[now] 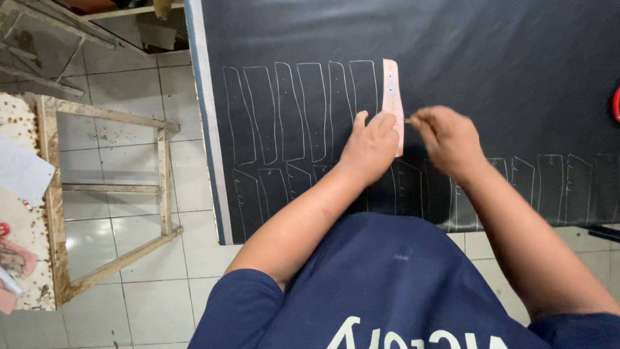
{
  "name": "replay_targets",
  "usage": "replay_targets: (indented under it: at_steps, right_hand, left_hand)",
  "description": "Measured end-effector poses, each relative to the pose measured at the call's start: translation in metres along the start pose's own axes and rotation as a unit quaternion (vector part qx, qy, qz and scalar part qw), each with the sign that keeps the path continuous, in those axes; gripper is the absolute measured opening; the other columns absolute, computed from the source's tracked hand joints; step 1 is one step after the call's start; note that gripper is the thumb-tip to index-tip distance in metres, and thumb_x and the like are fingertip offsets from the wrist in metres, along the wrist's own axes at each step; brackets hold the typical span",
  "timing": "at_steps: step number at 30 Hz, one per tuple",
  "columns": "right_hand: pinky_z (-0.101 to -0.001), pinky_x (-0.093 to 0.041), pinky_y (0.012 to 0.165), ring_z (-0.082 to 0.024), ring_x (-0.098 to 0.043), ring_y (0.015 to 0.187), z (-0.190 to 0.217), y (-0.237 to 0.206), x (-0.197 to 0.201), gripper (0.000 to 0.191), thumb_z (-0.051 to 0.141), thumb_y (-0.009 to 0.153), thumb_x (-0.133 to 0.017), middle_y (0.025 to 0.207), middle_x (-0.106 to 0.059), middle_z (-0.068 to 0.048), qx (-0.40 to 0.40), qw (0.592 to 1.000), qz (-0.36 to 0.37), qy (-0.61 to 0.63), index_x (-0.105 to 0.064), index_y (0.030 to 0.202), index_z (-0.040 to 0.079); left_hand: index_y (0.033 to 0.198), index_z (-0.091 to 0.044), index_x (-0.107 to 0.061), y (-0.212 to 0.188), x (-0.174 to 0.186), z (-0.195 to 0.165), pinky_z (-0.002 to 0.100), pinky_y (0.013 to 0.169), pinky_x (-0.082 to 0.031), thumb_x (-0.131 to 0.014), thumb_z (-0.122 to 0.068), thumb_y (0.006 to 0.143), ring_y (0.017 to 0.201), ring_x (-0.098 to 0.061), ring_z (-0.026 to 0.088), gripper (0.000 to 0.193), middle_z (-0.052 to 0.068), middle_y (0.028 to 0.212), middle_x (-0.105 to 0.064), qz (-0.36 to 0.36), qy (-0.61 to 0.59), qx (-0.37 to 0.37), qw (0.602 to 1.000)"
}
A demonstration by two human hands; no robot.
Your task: The person places a paper pattern on a large black sheet and uses a small tool to mark points along the pattern's edge. They repeat this process across multiple pattern pieces, moving the pattern and repositioning it as needed.
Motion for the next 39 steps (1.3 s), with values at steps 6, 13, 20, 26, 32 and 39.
replay_targets:
  at_steps: [6,13,20,26,32,39]
  right_hand:
    - [-0.0378,-0.056,0.074,-0.029,-0.071,0.084,0.012,-0.053,-0.002,0.016,0.019,0.103,-0.067,0.098,-0.073,-0.012,-0.052,0.998,0.033,0.014,-0.071,0.109,0.005]
    - [-0.0363,-0.056,0.076,-0.028,-0.072,0.086,0.015,-0.064,-0.004,0.015,0.018,0.102,-0.067,0.100,-0.073,-0.011,-0.055,0.998,0.015,0.035,-0.071,0.108,0.005]
    - [-0.0335,-0.057,0.075,-0.025,-0.072,0.086,0.030,-0.060,-0.016,0.013,0.013,0.100,-0.066,0.100,-0.073,-0.010,-0.006,0.995,0.026,0.093,-0.070,0.109,0.004]
    - [-0.0341,-0.056,0.071,-0.025,-0.071,0.082,0.037,-0.055,-0.019,0.013,0.012,0.099,-0.068,0.098,-0.072,-0.010,-0.015,0.994,0.058,0.088,-0.070,0.108,0.004]
    - [-0.0373,-0.055,0.075,-0.029,-0.070,0.085,0.033,-0.028,-0.022,0.008,0.009,0.100,-0.069,0.096,-0.070,-0.012,0.044,0.998,-0.003,0.034,-0.069,0.107,0.004]
    - [-0.0367,-0.056,0.073,-0.029,-0.070,0.083,0.021,0.013,-0.026,0.010,0.011,0.103,-0.072,0.096,-0.070,-0.014,0.054,0.992,-0.104,0.043,-0.070,0.107,0.002]
  left_hand:
    - [0.107,-0.009,-0.066,0.000,0.000,0.016,0.053,0.107,-0.038,-0.074,-0.011,0.074,0.123,-0.056,0.024,0.034,0.007,0.128,-0.056,0.030,-0.015,-0.018,0.999]
    - [0.121,-0.007,-0.060,0.012,0.007,0.020,0.060,0.110,-0.031,-0.082,-0.024,0.077,0.139,-0.042,0.029,0.053,0.012,0.157,-0.040,0.054,-0.006,0.014,0.998]
    - [0.133,-0.017,-0.061,0.020,0.030,0.030,0.067,0.118,-0.015,-0.086,-0.037,0.072,0.148,-0.030,0.033,0.069,-0.001,0.154,-0.044,0.088,-0.023,0.071,0.993]
    - [0.134,-0.018,-0.063,0.016,0.027,0.034,0.067,0.119,-0.013,-0.080,-0.032,0.078,0.148,-0.033,0.031,0.060,-0.005,0.153,-0.047,0.083,-0.033,0.074,0.993]
    - [0.129,-0.022,-0.067,0.020,0.019,0.042,0.069,0.120,-0.012,-0.055,-0.009,0.096,0.146,-0.040,0.027,0.038,-0.008,0.151,-0.053,0.050,-0.024,0.074,0.996]
    - [0.131,-0.023,-0.065,0.017,0.021,0.043,0.070,0.118,-0.010,-0.062,-0.025,0.094,0.149,-0.036,0.024,0.036,-0.010,0.152,-0.050,0.072,-0.056,0.100,0.991]
Point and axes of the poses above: each hand's wrist, its own y-axis towards the middle knuckle, its own x-axis out of the back of the hand, z = x × y, the point moved 2 cm from there along y, towards the middle knuckle
